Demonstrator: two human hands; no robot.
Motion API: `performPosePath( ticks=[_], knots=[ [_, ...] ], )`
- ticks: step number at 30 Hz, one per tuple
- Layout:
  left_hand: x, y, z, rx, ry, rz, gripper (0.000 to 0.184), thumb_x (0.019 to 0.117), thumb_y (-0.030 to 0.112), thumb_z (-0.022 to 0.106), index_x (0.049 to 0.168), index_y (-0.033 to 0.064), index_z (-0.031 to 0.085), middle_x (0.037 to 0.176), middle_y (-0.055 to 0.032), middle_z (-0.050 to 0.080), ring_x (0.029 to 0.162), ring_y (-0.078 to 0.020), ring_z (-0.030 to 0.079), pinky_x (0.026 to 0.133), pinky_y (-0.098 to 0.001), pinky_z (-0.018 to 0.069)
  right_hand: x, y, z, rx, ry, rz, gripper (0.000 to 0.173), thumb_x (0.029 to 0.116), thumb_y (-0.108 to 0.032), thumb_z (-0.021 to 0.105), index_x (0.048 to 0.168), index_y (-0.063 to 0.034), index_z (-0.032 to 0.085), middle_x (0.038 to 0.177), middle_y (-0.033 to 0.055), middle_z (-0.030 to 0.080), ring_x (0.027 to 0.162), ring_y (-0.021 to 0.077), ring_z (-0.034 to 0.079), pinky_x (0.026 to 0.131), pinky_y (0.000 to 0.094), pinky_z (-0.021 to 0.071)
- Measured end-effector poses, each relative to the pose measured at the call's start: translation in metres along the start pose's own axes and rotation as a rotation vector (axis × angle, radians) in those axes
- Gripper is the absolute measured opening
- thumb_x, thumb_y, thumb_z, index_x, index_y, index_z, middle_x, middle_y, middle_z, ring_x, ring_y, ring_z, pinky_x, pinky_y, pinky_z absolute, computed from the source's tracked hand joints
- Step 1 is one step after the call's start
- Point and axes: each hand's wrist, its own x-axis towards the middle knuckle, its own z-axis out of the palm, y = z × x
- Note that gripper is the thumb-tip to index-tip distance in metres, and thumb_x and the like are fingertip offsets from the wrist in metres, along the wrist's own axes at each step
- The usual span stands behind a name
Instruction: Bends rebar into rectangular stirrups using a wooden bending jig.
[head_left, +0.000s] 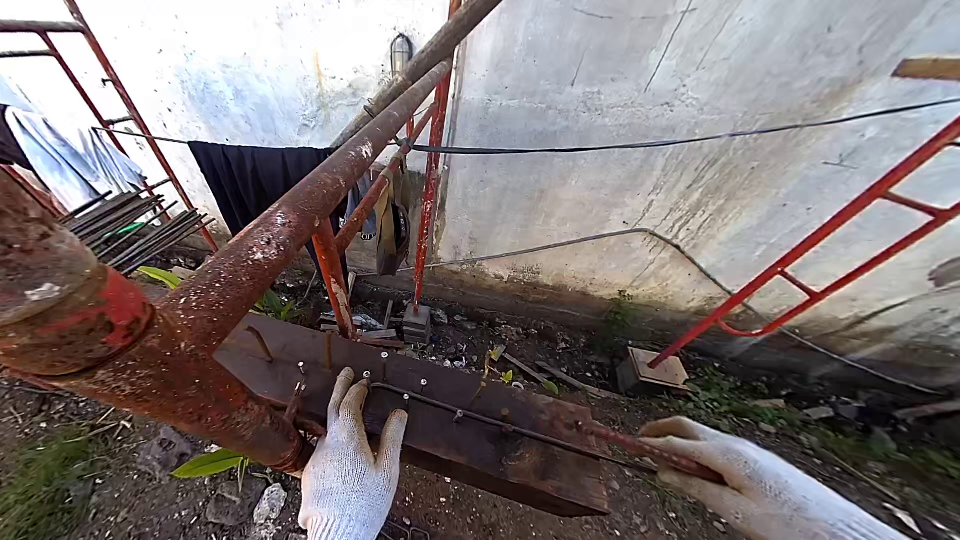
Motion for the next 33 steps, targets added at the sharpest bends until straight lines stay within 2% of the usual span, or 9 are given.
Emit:
performPosePath(
  ticks=[2,4,6,8,10,13,19,26,33],
  knots=[
    [-0.001,-0.001,0.000,-0.021,0.006,0.019,0.063,0.0918,0.060,0.060,0.139,0.0180,0.062,0.157,-0.0003,0.048,0.116,-0.0198,0.068,0.079,-0.0467,0.0613,0.009,0.008,-0.012,-0.079,0.189,0.059,0.031,0.0914,-0.059,0.063,0.114,-0.0412,0.076,0.100,-0.0070,0.076,0.085,0.0150,0.072,0.074,0.0528,0.0595],
    [-0.003,-0.003,0.001,-0.007,0.006,0.033,0.065,0.0927,0.060,0.058,0.141,0.0177,0.061,0.157,0.0000,0.048,0.119,-0.0198,0.067,0.083,-0.0474,0.0606,0.024,0.010,-0.024,-0.172,0.321,0.077,0.042,0.0809,-0.074,0.062,0.083,-0.0351,0.076,0.066,-0.0085,0.066,0.058,0.0120,0.063,0.053,0.0490,0.0509],
    [-0.005,-0.006,0.001,0.035,-0.003,0.047,0.067,0.0938,0.062,0.055,0.145,0.0191,0.059,0.158,0.0005,0.048,0.114,-0.0213,0.069,0.079,-0.0489,0.0606,0.042,0.003,-0.036,-0.226,0.320,0.048,0.057,0.0748,-0.086,0.055,0.064,-0.0312,0.061,0.054,-0.0105,0.051,0.050,0.0093,0.051,0.046,0.0432,0.0413],
    [-0.006,-0.008,0.002,0.061,0.003,0.053,0.067,0.0940,0.063,0.053,0.146,0.0206,0.058,0.158,0.0020,0.048,0.111,-0.0209,0.071,0.078,-0.0489,0.0603,0.064,-0.003,-0.039,-0.228,0.266,-0.064,0.050,0.0854,-0.075,0.047,0.064,-0.0319,0.059,0.059,-0.0136,0.053,0.055,0.0059,0.054,0.052,0.0408,0.0450],
    [-0.006,-0.008,0.003,0.065,0.023,0.054,0.066,0.0942,0.063,0.052,0.144,0.0208,0.060,0.156,0.0026,0.050,0.110,-0.0206,0.071,0.078,-0.0481,0.0603,0.089,-0.006,-0.034,-0.202,0.216,-0.186,0.049,0.0954,-0.063,0.040,0.064,-0.0293,0.059,0.065,-0.0127,0.056,0.067,0.0067,0.058,0.072,0.0427,0.0458],
    [-0.005,-0.005,0.004,0.062,0.047,0.047,0.062,0.0943,0.061,0.054,0.141,0.0211,0.062,0.154,0.0035,0.053,0.110,-0.0198,0.071,0.077,-0.0480,0.0613,0.125,-0.011,-0.030,-0.246,0.152,-0.279,0.051,0.0944,-0.067,0.045,0.062,-0.0301,0.058,0.067,-0.0127,0.056,0.072,0.0073,0.057,0.082,0.0438,0.0444],
    [-0.006,-0.003,0.003,0.073,0.042,-0.001,0.059,0.0941,0.062,0.052,0.140,0.0270,0.062,0.154,0.0086,0.051,0.113,-0.0173,0.070,0.081,-0.0473,0.0610,0.186,-0.027,-0.043,-0.373,0.081,-0.486,0.047,0.0863,-0.073,0.055,0.063,-0.0326,0.062,0.069,-0.0148,0.057,0.075,0.0057,0.058,0.087,0.0425,0.0455],
    [-0.004,0.000,0.007,0.066,0.072,-0.032,0.055,0.0958,0.061,0.051,0.138,0.0282,0.065,0.152,0.0108,0.053,0.118,-0.0129,0.067,0.088,-0.0457,0.0600,0.240,-0.060,-0.057,-0.501,-0.078,-0.660,0.052,0.0861,-0.076,0.058,0.066,-0.0282,0.064,0.070,-0.0107,0.058,0.078,0.0086,0.059,0.088,0.0420,0.0452],
    [-0.003,0.001,0.008,0.076,0.119,-0.021,0.050,0.0982,0.058,0.049,0.134,0.0284,0.068,0.148,0.0112,0.057,0.113,-0.0133,0.069,0.085,-0.0458,0.0604,0.230,-0.043,-0.043,-0.418,0.014,-0.616,0.053,0.0845,-0.075,0.059,0.062,-0.0277,0.060,0.067,-0.0109,0.056,0.074,0.0080,0.058,0.089,0.0409,0.0442]
  ],
)
